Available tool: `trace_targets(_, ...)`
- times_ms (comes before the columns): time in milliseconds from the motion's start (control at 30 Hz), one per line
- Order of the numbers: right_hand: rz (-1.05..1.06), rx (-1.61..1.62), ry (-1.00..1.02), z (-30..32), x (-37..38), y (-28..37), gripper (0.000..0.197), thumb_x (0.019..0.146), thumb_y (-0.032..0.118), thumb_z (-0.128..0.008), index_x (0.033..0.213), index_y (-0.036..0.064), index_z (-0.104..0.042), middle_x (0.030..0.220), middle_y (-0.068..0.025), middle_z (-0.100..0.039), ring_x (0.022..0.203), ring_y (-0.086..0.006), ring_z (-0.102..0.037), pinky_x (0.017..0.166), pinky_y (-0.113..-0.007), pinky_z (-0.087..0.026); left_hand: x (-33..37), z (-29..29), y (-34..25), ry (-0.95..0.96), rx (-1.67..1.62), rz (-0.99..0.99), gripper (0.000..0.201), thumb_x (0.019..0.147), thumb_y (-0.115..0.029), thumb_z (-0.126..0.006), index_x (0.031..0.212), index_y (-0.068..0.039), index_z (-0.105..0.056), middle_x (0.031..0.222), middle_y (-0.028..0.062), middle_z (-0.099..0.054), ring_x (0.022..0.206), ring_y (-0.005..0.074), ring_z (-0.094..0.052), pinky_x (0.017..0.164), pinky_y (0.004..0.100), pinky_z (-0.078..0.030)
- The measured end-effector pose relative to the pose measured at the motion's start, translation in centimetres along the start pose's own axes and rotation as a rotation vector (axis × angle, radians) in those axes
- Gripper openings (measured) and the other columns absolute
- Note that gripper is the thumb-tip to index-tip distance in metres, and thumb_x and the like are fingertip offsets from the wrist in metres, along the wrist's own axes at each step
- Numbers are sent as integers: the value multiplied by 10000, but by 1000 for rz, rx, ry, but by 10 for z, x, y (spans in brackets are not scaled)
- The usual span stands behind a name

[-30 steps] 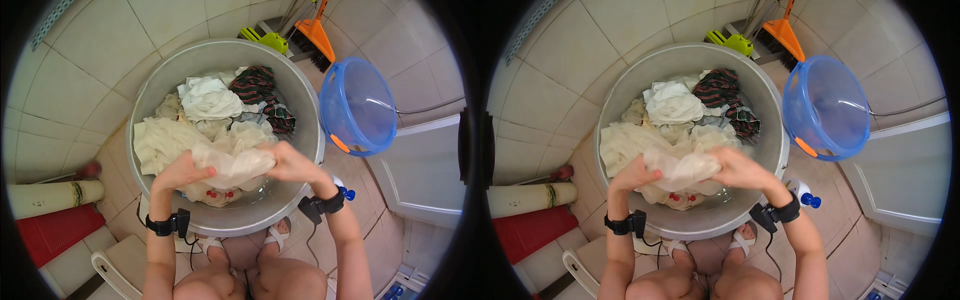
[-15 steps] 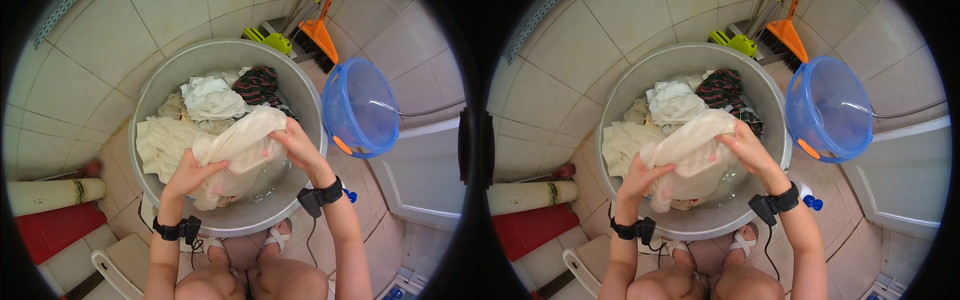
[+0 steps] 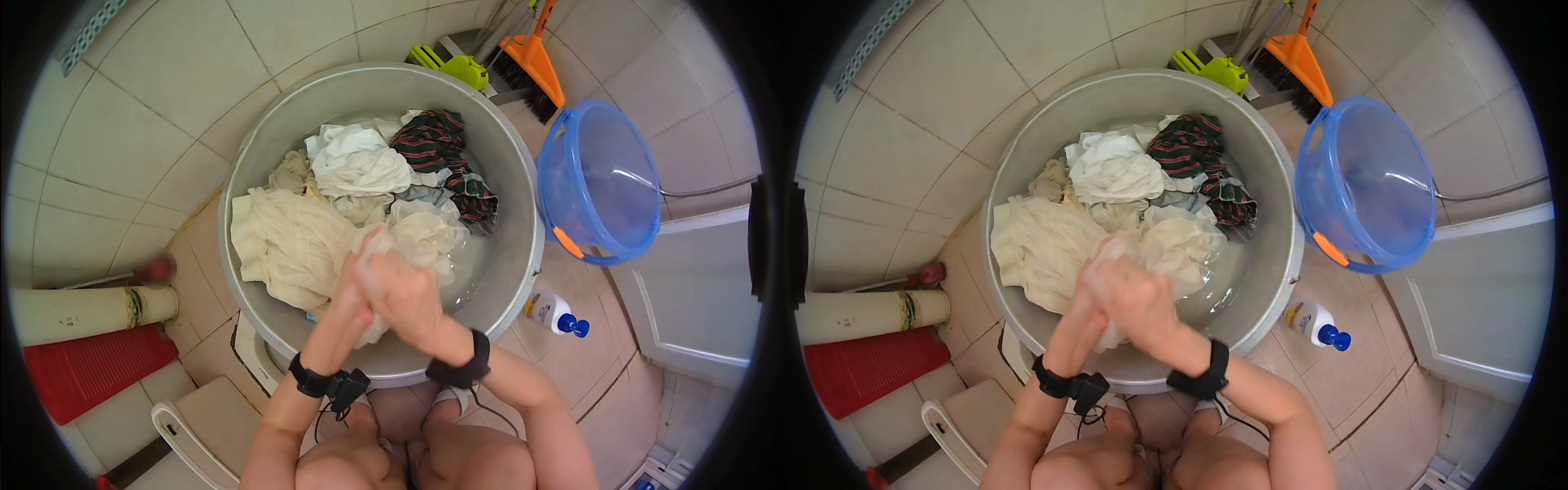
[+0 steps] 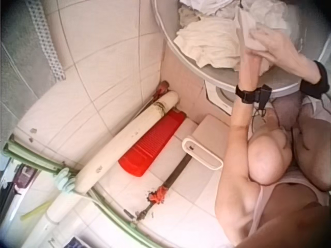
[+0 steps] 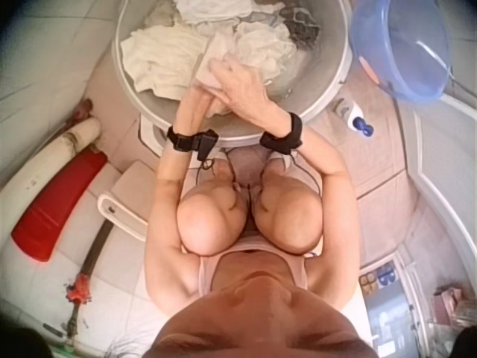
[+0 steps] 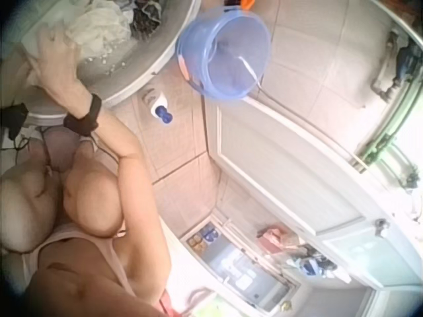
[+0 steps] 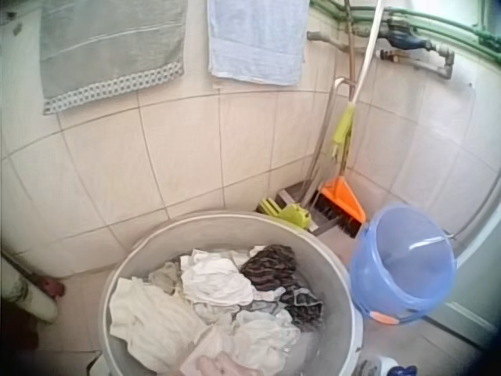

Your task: The person holds and rubs a white mesh fabric bag by hand inside a large gray basin containing soapy water and clothes, turning it over to check different sides before lifting it up out of the basin.

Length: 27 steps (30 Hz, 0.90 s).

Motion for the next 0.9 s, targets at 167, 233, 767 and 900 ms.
trace_targets(167, -311, 35, -140, -12, 12, -25, 184, 833, 140, -547, 676, 44, -532, 573, -142, -554, 460, -316, -555, 424, -378, -433, -1, -6, -1, -74, 241, 110, 273, 922, -269, -486, 985, -17, -572, 868, 41, -589, 755, 125, -587, 612, 278, -491)
trace_targets(233, -281, -19, -122, -11, 1, -3, 224, 851, 170, -545, 668, 43, -523, 604, -146, -574, 472, -316, -562, 424, -378, -434, 5, 11, 4, -36, 128, 78, 290, 903, -290, -508, 983, -18, -573, 883, 45, -600, 749, 130, -595, 583, 285, -489)
trace_targets(767, -481, -254, -107, 68, -36, -149, 154, 777, 74, -603, 928, 96, -596, 885, -168, -496, 811, -351, -512, 680, -447, -404, 5, 66, -93, 190, 1574, -364, 565, 783, -311, -699, 1223, -12, -511, 1097, 191, -567, 994, 265, -557, 859, 354, -438)
trace_targets(900, -501, -375, 295, 61, -38, -118, 620, 749, 288, -692, 1301, 242, -415, 1302, -243, -301, 1163, -507, -327, 844, -664, -322, -9, 50, -41, 194, 2023, -792, 857, 667, -384, -762, 1392, -265, -321, 1363, 212, -331, 1150, 494, -378, 889, 563, -375)
Point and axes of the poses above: each hand's wrist, its own x-axis towards the middle knuckle, its own z-axis out of the back of the hand, y = z × x, the point moved 1 cm from there along x, towards the middle knuckle
